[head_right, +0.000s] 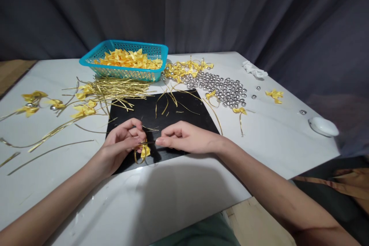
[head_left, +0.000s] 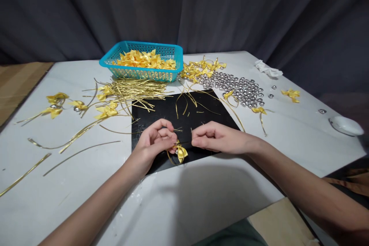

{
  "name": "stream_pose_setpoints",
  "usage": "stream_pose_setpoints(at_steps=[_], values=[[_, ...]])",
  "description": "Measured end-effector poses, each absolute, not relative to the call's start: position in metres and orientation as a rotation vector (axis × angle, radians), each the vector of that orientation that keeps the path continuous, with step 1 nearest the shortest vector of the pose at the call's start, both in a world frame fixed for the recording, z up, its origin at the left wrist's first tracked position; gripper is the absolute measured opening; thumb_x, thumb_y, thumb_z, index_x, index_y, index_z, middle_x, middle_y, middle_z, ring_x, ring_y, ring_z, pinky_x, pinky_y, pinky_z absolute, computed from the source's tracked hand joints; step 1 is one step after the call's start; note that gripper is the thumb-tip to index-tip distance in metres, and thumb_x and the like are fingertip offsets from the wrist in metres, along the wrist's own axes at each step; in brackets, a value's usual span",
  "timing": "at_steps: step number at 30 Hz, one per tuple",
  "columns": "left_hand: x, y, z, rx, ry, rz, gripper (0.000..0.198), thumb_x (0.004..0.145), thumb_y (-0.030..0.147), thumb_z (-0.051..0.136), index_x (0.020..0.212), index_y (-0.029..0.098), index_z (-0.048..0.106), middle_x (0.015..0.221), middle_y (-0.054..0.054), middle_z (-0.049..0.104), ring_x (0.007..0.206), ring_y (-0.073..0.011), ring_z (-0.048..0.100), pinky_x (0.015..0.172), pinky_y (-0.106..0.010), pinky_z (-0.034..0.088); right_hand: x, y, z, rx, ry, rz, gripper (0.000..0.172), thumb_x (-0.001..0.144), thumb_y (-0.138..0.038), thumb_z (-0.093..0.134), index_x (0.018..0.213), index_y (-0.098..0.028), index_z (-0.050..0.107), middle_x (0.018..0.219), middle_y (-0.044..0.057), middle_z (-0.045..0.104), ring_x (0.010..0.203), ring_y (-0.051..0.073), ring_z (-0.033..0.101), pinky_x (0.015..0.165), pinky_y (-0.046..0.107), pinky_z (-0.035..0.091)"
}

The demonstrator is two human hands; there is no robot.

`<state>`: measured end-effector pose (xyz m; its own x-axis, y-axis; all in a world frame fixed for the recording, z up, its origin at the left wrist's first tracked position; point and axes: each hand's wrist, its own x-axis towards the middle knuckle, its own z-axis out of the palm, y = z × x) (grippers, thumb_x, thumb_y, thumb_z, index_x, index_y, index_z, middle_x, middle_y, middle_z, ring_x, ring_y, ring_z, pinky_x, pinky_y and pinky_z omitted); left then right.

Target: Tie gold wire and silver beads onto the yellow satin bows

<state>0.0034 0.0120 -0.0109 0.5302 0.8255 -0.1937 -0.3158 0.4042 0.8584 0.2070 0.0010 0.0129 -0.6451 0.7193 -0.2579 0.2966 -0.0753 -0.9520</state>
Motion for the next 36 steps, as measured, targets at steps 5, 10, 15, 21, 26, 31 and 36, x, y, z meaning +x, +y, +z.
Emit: stream_pose_setpoints(at_steps=[5, 10, 15, 21, 26, 31, 36], values=[[0.0037, 0.0127, -0.0103, 0.874, 0.685, 0.798, 0.028, 0.062, 0.017, 0.075, 0.078, 0.016, 0.052, 0.06, 0.004, 0.06, 0.049, -0.0064, 0.054, 0.048, -0.016, 0.042, 0.2074, 0.0009, 0.0147, -1.108, -1.878, 1.757, 0.047, 0.08, -0.055, 0.055, 0.061, -0.015, 0.038, 0.053, -0.008, 0.025, 0.047, 0.003, 0.02, 0.042, 0.018, 0.016], [0.0032, 0.0122, -0.0108, 0.866, 0.683, 0.798, 0.029, 0.061, 0.017, 0.075, 0.078, 0.015, 0.052, 0.061, 0.004, 0.06, 0.049, -0.0057, 0.055, 0.049, -0.015, 0.043, 0.2077, 0.0009, 0.0152, -1.113, -1.902, 1.73, 0.046, 0.081, -0.055, 0.052, 0.063, -0.014, 0.041, 0.054, -0.008, 0.025, 0.047, 0.003, 0.021, 0.041, 0.018, 0.015], [0.0032, 0.0118, -0.0116, 0.863, 0.68, 0.799, 0.028, 0.062, 0.017, 0.075, 0.079, 0.015, 0.052, 0.061, 0.004, 0.06, 0.049, -0.0058, 0.054, 0.049, -0.015, 0.043, 0.2074, 0.0009, 0.016, -1.139, -1.909, 1.725, 0.047, 0.079, -0.057, 0.054, 0.064, -0.014, 0.043, 0.054, -0.008, 0.026, 0.048, 0.003, 0.022, 0.042, 0.018, 0.016], [0.0032, 0.0125, -0.0107, 0.871, 0.677, 0.798, 0.027, 0.062, 0.017, 0.075, 0.078, 0.016, 0.053, 0.06, 0.004, 0.06, 0.05, -0.0063, 0.054, 0.049, -0.015, 0.042, 0.2069, 0.001, 0.0159, -1.142, -1.908, 1.728, 0.048, 0.079, -0.058, 0.055, 0.061, -0.015, 0.041, 0.054, -0.008, 0.026, 0.048, 0.004, 0.021, 0.043, 0.019, 0.017], [0.0028, 0.0127, -0.013, 0.863, 0.668, 0.8, 0.027, 0.063, 0.015, 0.074, 0.079, 0.016, 0.053, 0.061, 0.004, 0.061, 0.05, -0.0066, 0.055, 0.049, -0.016, 0.044, 0.2077, 0.0009, 0.0154, -1.13, -1.904, 1.723, 0.047, 0.08, -0.055, 0.055, 0.06, -0.015, 0.039, 0.053, -0.008, 0.025, 0.047, 0.003, 0.021, 0.043, 0.018, 0.017], [0.0039, 0.0116, -0.012, 0.867, 0.664, 0.799, 0.025, 0.064, 0.016, 0.073, 0.078, 0.016, 0.053, 0.059, 0.005, 0.06, 0.049, -0.0059, 0.054, 0.048, -0.015, 0.043, 0.2087, 0.0008, 0.0138, -1.103, -1.911, 1.729, 0.045, 0.081, -0.052, 0.056, 0.061, -0.014, 0.041, 0.054, -0.008, 0.025, 0.048, 0.003, 0.021, 0.043, 0.018, 0.016], [0.0034, 0.0113, -0.0115, 0.867, 0.654, 0.798, 0.025, 0.064, 0.015, 0.074, 0.078, 0.015, 0.053, 0.06, 0.004, 0.06, 0.05, -0.0058, 0.054, 0.049, -0.015, 0.043, 0.2086, 0.0013, 0.0135, -1.129, -1.918, 1.736, 0.044, 0.081, -0.052, 0.055, 0.064, -0.014, 0.043, 0.055, -0.007, 0.027, 0.049, 0.004, 0.022, 0.043, 0.019, 0.017]])
